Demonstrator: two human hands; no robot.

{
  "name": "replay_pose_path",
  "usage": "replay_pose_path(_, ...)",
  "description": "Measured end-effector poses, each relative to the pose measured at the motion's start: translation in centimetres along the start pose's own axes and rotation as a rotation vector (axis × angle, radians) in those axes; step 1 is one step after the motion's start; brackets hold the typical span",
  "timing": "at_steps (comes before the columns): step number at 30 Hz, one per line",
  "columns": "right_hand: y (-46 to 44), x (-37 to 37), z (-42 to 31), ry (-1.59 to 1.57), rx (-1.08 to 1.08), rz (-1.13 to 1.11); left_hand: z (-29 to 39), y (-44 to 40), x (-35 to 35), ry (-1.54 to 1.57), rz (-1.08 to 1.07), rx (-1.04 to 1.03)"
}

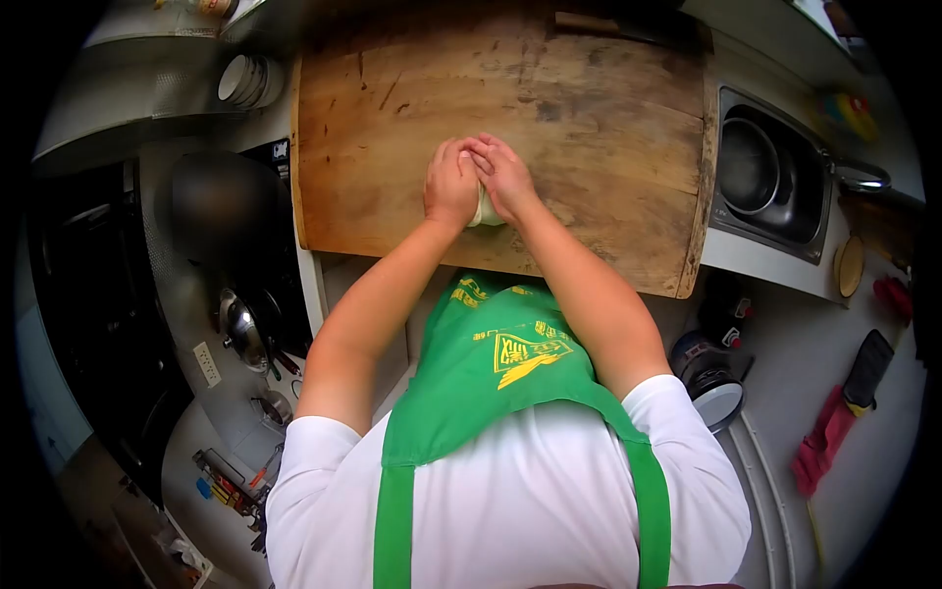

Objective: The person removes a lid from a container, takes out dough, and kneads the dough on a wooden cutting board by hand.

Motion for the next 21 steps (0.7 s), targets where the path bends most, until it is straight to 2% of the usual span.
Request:
replay_pose_path(1,0.1,0.8,-0.9,0.14,0.081,0.026,2.0,0.3,0.0,-0.122,0.066,-0.116)
replay_pose_path(2,-0.2,2.6,-0.5,0.252,0.216,0.053,2.8,0.7,-0.7,-0.17,-0.007,-0.069)
replay_pose_path(3,0.7,3.1,-1.0,0.261,0.197,0.045,2.9,0.9,-1.4,-0.171,0.0,-0.048)
replay_pose_path(5,4.4,1.6,-4.8,1.194,0.616,0.148,2.4,0.9,-2.5,-0.282,0.016,0.042)
replay_pose_path(6,4.9,1.0,-5.5,1.332,0.863,0.21,2.4,1.1,-2.8,-0.335,0.037,0.017)
replay_pose_path(7,4.7,1.4,-5.4,1.338,0.856,0.205,2.1,1.3,-3.3,-0.332,0.035,0.026)
replay_pose_path(9,3.6,3.8,-3.4,1.187,0.417,0.184,2.1,1.8,-3.6,-0.495,0.112,-0.007)
replay_pose_path(13,2.5,4.5,-2.9,1.208,0.431,0.202,1.8,1.0,-3.4,-0.478,0.129,0.053)
replay_pose_path(15,1.9,3.4,-3.0,1.48,0.649,0.119,1.2,0.0,-4.2,-0.449,-0.208,0.181)
replay_pose_path(19,0.7,2.0,-3.9,1.55,0.676,0.189,-1.4,-1.7,-4.9,-0.474,-0.153,0.1)
replay_pose_path(21,-0.2,1.7,-4.1,1.576,0.54,0.246,-2.1,-3.1,-4.9,-0.41,-0.086,0.052)
Point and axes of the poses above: each hand's wrist, its own y-axis away from the middle knuckle, its own x-axis out of the back of the hand, z = x × y, the point moved 7 cm from there along -y, towards the middle knuckle, and after that the axes turned 3 degrees about y, right-handed, at the moved point
